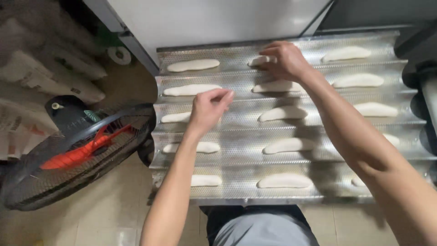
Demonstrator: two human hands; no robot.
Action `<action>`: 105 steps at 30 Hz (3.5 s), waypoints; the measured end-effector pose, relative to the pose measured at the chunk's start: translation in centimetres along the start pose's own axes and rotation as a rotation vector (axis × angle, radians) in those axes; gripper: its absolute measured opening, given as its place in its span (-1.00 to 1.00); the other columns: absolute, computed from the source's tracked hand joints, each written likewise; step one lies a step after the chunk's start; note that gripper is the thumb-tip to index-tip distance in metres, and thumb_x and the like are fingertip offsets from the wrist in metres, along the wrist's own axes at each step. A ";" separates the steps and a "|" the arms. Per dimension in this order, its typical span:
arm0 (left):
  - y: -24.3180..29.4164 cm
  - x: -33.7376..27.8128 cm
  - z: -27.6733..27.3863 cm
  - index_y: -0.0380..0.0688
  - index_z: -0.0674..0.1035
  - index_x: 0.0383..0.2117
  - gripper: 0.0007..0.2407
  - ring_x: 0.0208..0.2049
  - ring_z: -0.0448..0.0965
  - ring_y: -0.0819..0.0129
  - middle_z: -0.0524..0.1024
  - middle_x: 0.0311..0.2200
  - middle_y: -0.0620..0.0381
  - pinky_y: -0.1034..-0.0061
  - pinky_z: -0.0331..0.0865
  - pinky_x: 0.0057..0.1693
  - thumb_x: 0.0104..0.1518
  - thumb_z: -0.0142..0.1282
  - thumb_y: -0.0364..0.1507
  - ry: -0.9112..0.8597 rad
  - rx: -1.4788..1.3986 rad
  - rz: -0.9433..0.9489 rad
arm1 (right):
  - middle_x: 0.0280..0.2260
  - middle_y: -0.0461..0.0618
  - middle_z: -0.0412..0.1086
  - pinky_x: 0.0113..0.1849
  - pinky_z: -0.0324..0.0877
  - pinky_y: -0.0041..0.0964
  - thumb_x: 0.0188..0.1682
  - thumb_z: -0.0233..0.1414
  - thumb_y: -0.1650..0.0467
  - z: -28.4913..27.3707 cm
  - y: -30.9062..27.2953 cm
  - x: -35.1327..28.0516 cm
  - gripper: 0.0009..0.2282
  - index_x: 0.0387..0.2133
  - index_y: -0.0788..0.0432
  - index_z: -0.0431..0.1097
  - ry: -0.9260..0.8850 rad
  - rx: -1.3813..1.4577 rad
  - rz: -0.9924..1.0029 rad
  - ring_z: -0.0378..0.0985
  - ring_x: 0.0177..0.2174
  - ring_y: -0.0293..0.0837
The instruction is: Arranging and aligning pieces of dough on perforated baking trays
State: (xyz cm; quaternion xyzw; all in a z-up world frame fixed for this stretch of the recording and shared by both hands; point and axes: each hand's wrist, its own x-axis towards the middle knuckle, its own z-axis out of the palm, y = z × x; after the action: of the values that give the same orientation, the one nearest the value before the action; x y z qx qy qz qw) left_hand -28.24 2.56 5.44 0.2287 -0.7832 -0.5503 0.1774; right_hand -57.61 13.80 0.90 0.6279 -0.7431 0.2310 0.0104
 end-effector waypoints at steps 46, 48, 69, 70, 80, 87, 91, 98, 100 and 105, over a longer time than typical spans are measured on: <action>-3.6 11.7 8.4 -0.36 0.65 -0.15 -0.80 -0.38 0.76 0.22 0.66 -0.32 -0.19 0.55 0.73 -0.25 0.26 0.13 -0.44 0.083 -0.228 -0.166 | -0.29 0.14 0.58 -0.22 0.56 -0.25 -0.08 0.24 0.42 -6.4 -4.5 -3.6 -0.80 -0.18 0.20 0.60 -0.212 0.266 0.101 0.66 -0.29 0.00; -3.8 10.9 9.1 -0.31 0.66 -0.15 -0.81 -0.34 0.75 0.25 0.67 -0.30 -0.15 0.53 0.71 -0.23 0.27 0.14 -0.42 0.078 -0.154 -0.131 | -0.29 0.06 0.58 -0.23 0.57 -0.26 -0.09 0.25 0.39 -3.0 -4.1 -3.9 -0.81 -0.21 0.14 0.61 -0.209 0.154 0.034 0.65 -0.30 -0.04; -1.5 10.7 11.9 -0.36 0.65 -0.08 -0.63 -0.31 0.74 0.01 0.54 -0.11 -0.41 0.51 0.71 -0.16 -0.04 0.48 -0.51 -0.078 -0.665 -0.297 | -0.05 0.30 0.46 -0.11 0.47 -0.14 0.02 0.17 0.39 -7.4 -3.2 -7.2 -0.64 0.07 0.27 0.43 -0.113 0.903 0.553 0.54 -0.19 0.06; -1.8 11.0 12.1 -0.38 0.67 -0.14 -0.67 -0.32 0.74 0.01 0.59 -0.17 -0.40 0.53 0.69 -0.14 -0.04 0.47 -0.50 -0.106 -0.650 -0.310 | -0.12 0.26 0.51 -0.23 0.49 -0.34 0.03 0.18 0.39 -7.4 -3.3 -7.1 -0.67 0.05 0.24 0.47 -0.110 0.858 0.594 0.57 -0.32 -0.09; -3.0 10.2 10.4 -0.46 0.63 -0.11 -0.71 -0.36 0.74 0.12 0.59 -0.19 -0.31 0.55 0.70 -0.17 0.03 0.29 -0.56 -0.118 -0.506 -0.457 | -0.33 0.37 0.55 -0.36 0.50 -0.12 -0.04 0.28 0.42 -6.9 -0.8 -9.7 -0.77 -0.15 0.29 0.58 -0.102 0.401 0.525 0.64 -0.37 0.19; -2.7 9.9 8.7 -0.23 0.70 -0.37 -0.65 -0.73 0.63 0.45 0.58 -0.73 0.16 0.69 0.59 -0.43 -0.26 0.55 -0.32 0.033 0.131 -0.418 | -0.30 0.35 0.53 -0.29 0.51 -0.06 -0.08 0.31 0.42 -5.9 1.6 -11.5 -0.77 -0.16 0.20 0.61 -0.091 0.227 0.435 0.60 -0.32 0.22; -2.9 7.7 8.0 -0.27 0.69 -0.25 -0.57 -0.28 0.71 0.21 0.66 -0.41 0.00 0.40 0.58 -0.15 -0.13 0.52 -0.20 0.118 0.187 -0.255 | -0.21 0.26 0.55 -0.24 0.54 -0.13 -0.02 0.25 0.43 -7.2 -1.3 -11.2 -0.78 -0.11 0.23 0.59 -0.100 0.127 0.348 0.64 -0.32 0.08; -1.2 1.6 8.6 -0.24 0.67 -0.13 -0.71 -0.21 0.75 0.20 0.68 -0.21 -0.10 0.44 0.65 -0.07 0.21 0.27 -0.26 -0.031 -0.075 -0.112 | -0.29 0.06 0.59 -0.27 0.59 -0.23 -0.15 0.28 0.41 -4.7 -10.5 -9.4 -0.75 -0.16 0.06 0.61 -0.299 0.106 0.033 0.67 -0.33 -0.05; -1.4 0.8 9.8 -0.21 0.70 -0.17 -0.78 -0.23 0.73 0.16 0.69 -0.23 -0.11 0.45 0.66 -0.12 0.18 0.27 -0.33 -0.031 -0.029 -0.132 | -0.33 -0.04 0.55 -0.29 0.58 -0.28 -0.15 0.27 0.37 -1.1 -8.6 -10.3 -0.80 -0.23 0.03 0.61 -0.311 0.022 -0.040 0.61 -0.34 -0.12; 4.1 0.6 11.0 -0.38 0.57 0.04 -0.38 0.13 0.51 -0.19 0.49 0.06 -0.40 0.18 0.47 0.20 0.28 -0.19 0.05 -0.368 -0.138 -0.372 | -0.20 0.19 0.54 -0.11 0.53 -0.05 -0.16 0.27 0.45 -8.3 -9.7 -10.1 -0.75 -0.19 0.22 0.57 -0.329 0.288 0.194 0.62 -0.19 0.15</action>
State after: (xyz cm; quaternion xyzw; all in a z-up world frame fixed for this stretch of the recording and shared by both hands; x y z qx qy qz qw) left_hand -35.25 12.07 5.71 0.2520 -0.7072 -0.6581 -0.0571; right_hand -48.66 25.09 8.41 0.5776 -0.7511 0.2294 -0.2227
